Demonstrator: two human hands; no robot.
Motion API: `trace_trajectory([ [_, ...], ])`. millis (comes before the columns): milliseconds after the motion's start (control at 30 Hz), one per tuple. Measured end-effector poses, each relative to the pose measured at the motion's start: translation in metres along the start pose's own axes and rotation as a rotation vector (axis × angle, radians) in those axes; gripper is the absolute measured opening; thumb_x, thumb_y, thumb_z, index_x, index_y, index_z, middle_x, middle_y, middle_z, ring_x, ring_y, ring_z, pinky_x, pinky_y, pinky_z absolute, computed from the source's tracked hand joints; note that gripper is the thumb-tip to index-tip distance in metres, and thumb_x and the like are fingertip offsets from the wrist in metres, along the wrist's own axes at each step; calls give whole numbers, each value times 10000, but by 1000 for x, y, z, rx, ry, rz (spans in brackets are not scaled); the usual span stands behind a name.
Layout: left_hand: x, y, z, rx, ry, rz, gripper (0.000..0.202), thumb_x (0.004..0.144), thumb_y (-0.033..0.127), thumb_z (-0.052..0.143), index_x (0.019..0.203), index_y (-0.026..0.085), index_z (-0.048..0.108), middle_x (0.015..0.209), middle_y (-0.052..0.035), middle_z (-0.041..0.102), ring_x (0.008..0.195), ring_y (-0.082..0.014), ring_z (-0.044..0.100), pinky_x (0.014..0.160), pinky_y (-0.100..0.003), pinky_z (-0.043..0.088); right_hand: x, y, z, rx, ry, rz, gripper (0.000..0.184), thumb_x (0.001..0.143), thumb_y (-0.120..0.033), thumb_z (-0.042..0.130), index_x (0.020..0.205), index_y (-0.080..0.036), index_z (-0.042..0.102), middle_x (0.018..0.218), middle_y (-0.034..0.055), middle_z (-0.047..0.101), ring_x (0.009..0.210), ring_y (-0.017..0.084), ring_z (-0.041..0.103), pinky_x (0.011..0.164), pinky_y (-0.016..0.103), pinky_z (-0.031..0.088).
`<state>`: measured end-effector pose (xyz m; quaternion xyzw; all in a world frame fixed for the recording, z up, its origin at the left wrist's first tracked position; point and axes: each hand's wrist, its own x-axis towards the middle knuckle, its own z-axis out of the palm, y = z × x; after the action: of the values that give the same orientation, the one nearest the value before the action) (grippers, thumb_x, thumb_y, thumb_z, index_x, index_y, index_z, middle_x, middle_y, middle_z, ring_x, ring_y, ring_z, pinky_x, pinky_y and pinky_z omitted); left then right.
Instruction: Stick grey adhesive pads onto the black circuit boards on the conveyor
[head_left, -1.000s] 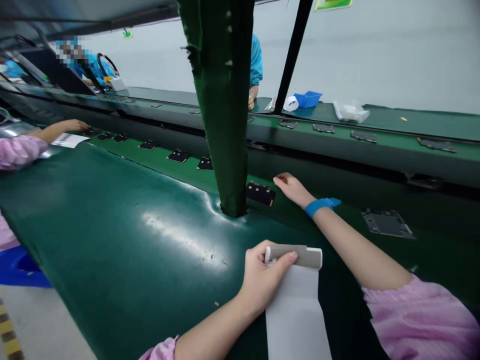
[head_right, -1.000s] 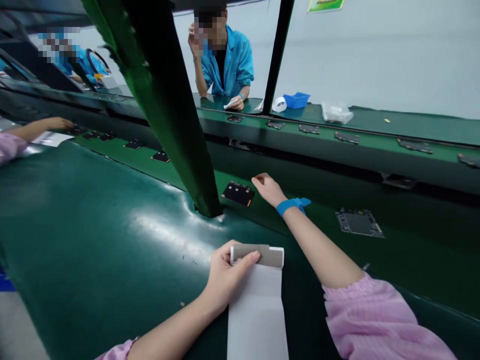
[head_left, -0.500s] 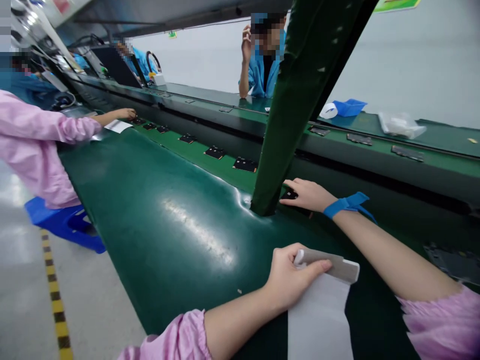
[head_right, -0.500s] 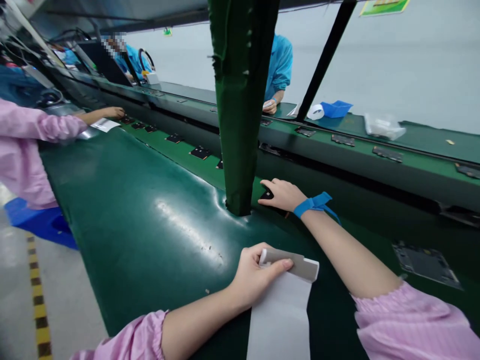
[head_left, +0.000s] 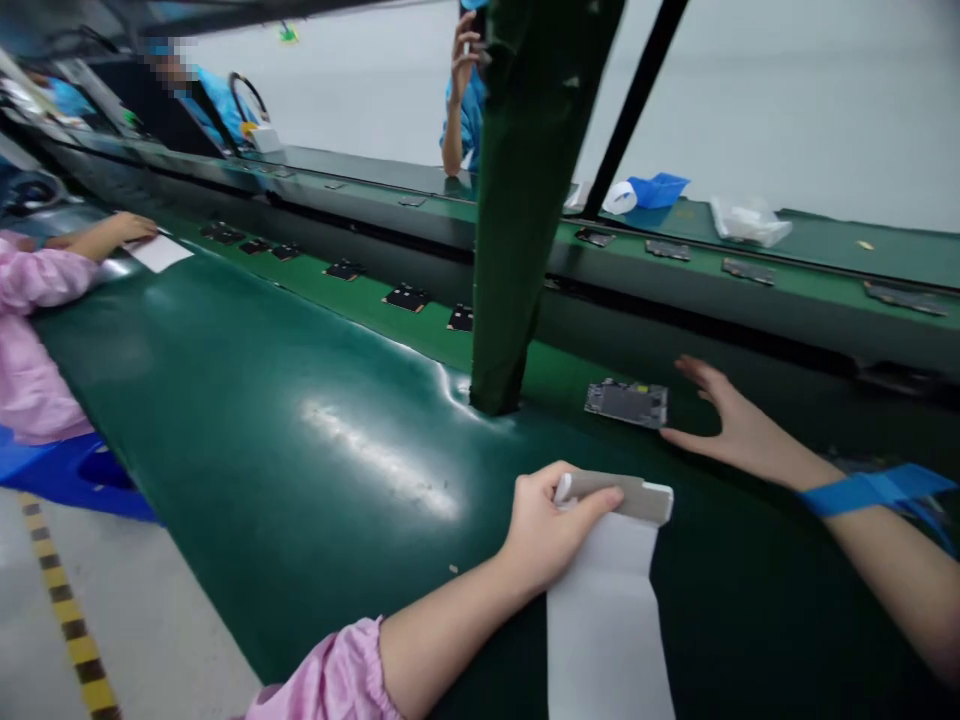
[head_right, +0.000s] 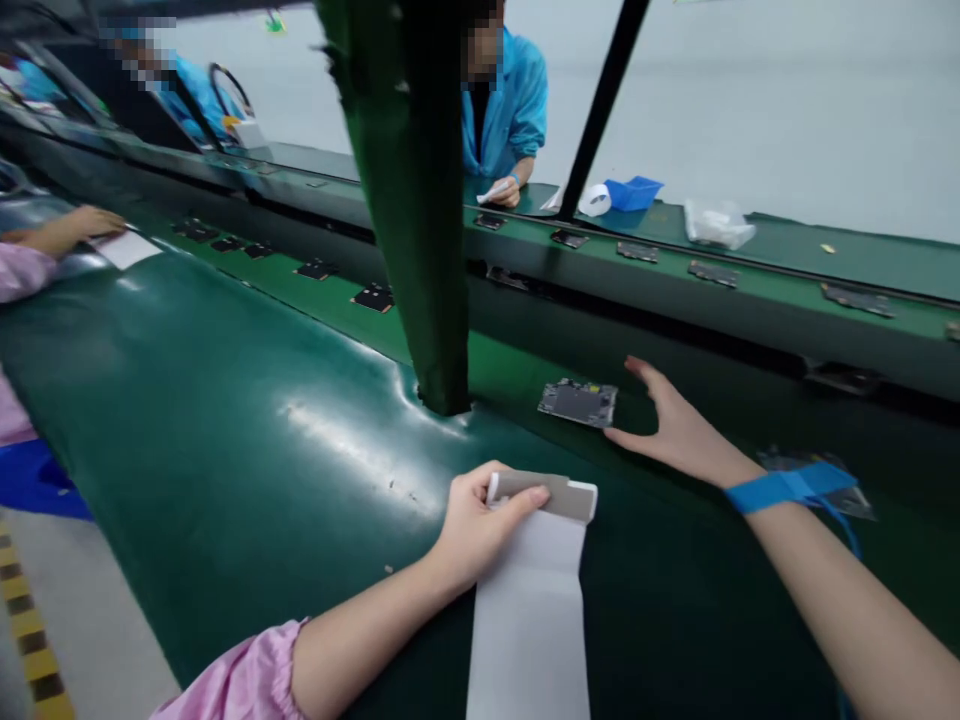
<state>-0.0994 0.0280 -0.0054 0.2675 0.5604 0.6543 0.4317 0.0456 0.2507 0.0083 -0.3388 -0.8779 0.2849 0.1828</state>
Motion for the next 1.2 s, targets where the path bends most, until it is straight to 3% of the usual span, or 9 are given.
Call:
trace_trajectory([
  [67,-1,1,0,30,5,5,252,675,349,736,598,165,581,570,33,533,554,-108,472,541,-224,361,-21,-8,-8,-74,-16,30,627,705,-606,634,1228,-289,498,1425,144,410,1326,403,355,1050,596,353],
  [167,-1,1,-2,74,4,23,238,694,366,731,635,159,629,585,26,553,561,-110,481,539,-224,360,-44,-43,-8,-2,-65,-54,373,829,-602,495,957,-283,638,1232,97,571,1181,329,530,977,517,456],
  [333,0,-1,-3,88,0,32,244,701,362,735,634,155,624,585,29,548,555,-103,470,540,-223,360,-57,-95,4,-20,-127,-174,365,859,-570,498,774,-261,673,1086,84,596,1015,264,610,847,406,532],
  [633,1,-1,-2,55,51,9,254,699,355,741,612,156,609,553,45,504,526,-90,439,507,-214,343,-50,-100,-3,-64,-44,-279,405,884,-553,464,691,-251,652,1065,93,580,988,274,599,806,401,522],
  [767,0,-1,-1,29,59,-24,268,684,364,749,604,159,596,556,43,512,528,-92,455,508,-211,358,-5,-103,-8,-47,78,-257,318,824,-529,559,717,-248,660,1074,83,583,939,260,604,799,386,507],
  [900,-1,0,-1,43,57,-22,258,683,349,748,605,159,592,548,42,514,518,-87,446,490,-203,355,79,-96,20,-36,-107,-283,233,795,-416,612,789,-202,704,1028,84,642,875,228,618,767,345,490],
  [1000,1,1,-2,55,69,-33,255,676,334,752,590,161,585,529,44,512,500,-84,441,473,-197,353,136,-89,49,-95,-200,-215,206,827,-315,585,870,-165,720,937,90,690,857,222,617,762,329,467],
  [1100,3,1,-2,66,58,-32,224,684,320,747,602,162,612,523,40,531,491,-83,450,469,-196,361,173,-81,68,-125,-275,-125,227,843,-295,584,941,-144,723,993,105,699,883,222,611,745,304,451],
  [1200,3,2,-2,70,45,-37,190,687,307,747,617,162,647,543,23,574,500,-93,484,473,-202,376,191,-71,76,-145,-303,-131,249,856,-307,570,950,-141,729,972,94,704,836,204,606,714,286,434],
])
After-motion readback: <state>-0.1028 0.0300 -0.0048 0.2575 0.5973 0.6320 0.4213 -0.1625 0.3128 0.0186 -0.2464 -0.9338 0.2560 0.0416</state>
